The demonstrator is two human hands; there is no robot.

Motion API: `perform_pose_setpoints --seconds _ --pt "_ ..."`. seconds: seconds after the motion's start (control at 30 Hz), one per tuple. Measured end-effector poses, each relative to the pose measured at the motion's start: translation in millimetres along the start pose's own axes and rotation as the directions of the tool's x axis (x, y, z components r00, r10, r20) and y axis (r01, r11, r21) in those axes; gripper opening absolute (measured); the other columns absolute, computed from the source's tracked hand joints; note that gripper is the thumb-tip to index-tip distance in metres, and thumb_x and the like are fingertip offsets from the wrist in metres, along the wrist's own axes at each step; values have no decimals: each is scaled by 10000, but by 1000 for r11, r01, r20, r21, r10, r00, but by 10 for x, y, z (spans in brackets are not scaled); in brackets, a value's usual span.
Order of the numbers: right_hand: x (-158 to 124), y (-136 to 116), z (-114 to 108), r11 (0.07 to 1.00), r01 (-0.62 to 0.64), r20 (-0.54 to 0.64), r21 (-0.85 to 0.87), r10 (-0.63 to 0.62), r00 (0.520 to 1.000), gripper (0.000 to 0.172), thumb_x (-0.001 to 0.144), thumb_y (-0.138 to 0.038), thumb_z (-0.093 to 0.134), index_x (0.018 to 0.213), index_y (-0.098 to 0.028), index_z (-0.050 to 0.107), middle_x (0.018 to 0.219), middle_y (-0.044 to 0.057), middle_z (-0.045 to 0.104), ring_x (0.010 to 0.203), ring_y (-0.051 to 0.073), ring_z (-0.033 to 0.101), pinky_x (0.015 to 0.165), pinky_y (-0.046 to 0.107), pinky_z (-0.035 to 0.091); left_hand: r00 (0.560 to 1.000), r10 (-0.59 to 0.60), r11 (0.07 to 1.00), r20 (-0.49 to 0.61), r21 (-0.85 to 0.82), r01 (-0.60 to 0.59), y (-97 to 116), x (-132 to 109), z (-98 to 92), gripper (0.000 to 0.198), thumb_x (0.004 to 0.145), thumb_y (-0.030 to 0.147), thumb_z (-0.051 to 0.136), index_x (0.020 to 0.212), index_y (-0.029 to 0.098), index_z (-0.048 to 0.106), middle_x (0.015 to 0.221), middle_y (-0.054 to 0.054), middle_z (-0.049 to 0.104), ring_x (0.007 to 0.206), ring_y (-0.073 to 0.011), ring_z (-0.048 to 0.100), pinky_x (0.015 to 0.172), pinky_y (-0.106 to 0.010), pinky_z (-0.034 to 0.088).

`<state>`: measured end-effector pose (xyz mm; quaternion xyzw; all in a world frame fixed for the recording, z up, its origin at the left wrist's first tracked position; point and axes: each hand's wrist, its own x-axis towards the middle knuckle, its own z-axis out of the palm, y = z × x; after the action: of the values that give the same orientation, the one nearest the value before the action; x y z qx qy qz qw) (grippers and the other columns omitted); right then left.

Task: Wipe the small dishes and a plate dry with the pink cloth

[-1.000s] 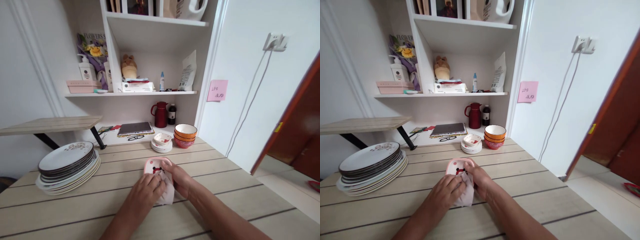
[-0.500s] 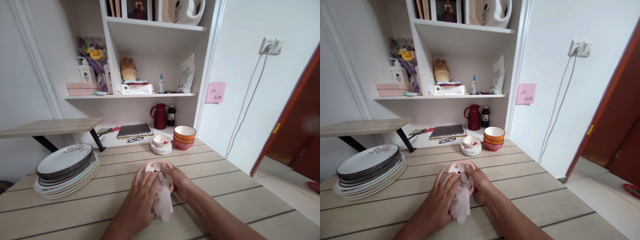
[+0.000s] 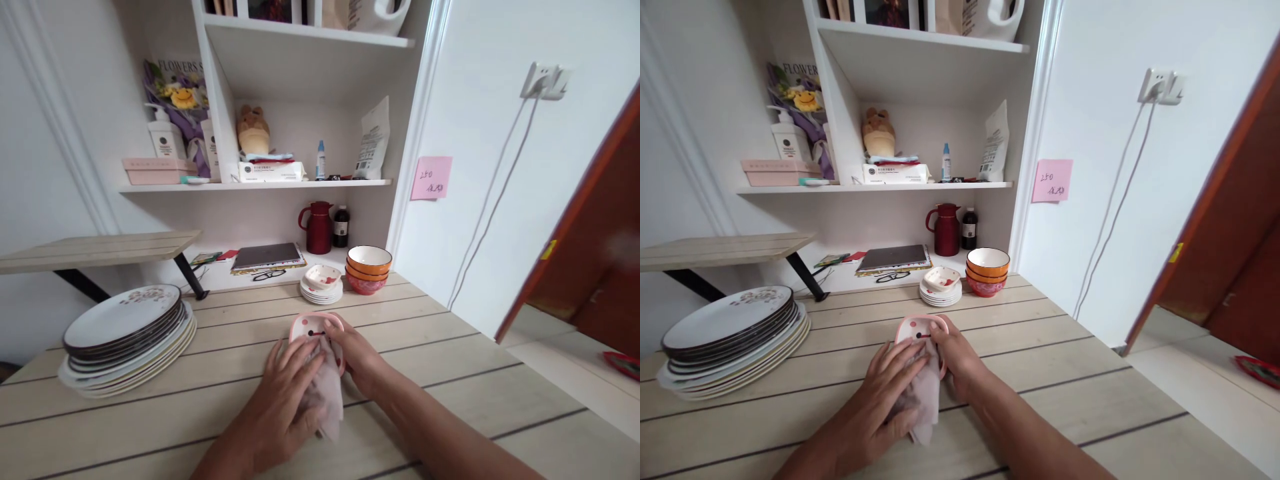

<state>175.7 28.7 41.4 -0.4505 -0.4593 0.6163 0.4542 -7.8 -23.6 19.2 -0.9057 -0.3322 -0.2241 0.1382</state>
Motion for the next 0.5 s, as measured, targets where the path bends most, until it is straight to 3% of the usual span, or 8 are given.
perform_pose_setpoints --seconds 0.1,0.27,0.4,0.5 --pt "-12 16 8 999 -17 17 36 16 1000 334 869 -468 570 1096 -232 636 642 -24 557 455 84 397 360 179 244 998 -33 999 -60 14 34 25 18 106 574 949 392 466 1471 202 326 1449 -117 491 1366 -264 388 1077 -512 394" --pt "-66 82 90 984 -39 76 177 26 997 405 855 -504 594 1165 -243 596 820 21 671 659 129 566 515 199 399 986 -54 993 -157 98 70 50 91 292 703 797 614 594 1321 154 513 1300 -160 594 1234 -320 504 1077 -612 349" --pt "-75 95 138 956 -88 39 279 80 996 382 851 -473 608 1142 -226 585 770 17 655 675 141 588 582 226 453 981 -9 986 -193 161 41 43 140 289 449 834 418 659 1210 181 591 1198 -106 657 1133 -290 571 1085 -627 334" --pt "-48 55 83 975 -106 44 198 99 994 383 867 -492 575 1139 -223 587 755 11 637 609 125 556 507 209 405 962 29 986 -270 164 17 27 156 245 242 916 222 550 1148 219 618 1136 -45 686 1117 -226 583 1135 -599 270"
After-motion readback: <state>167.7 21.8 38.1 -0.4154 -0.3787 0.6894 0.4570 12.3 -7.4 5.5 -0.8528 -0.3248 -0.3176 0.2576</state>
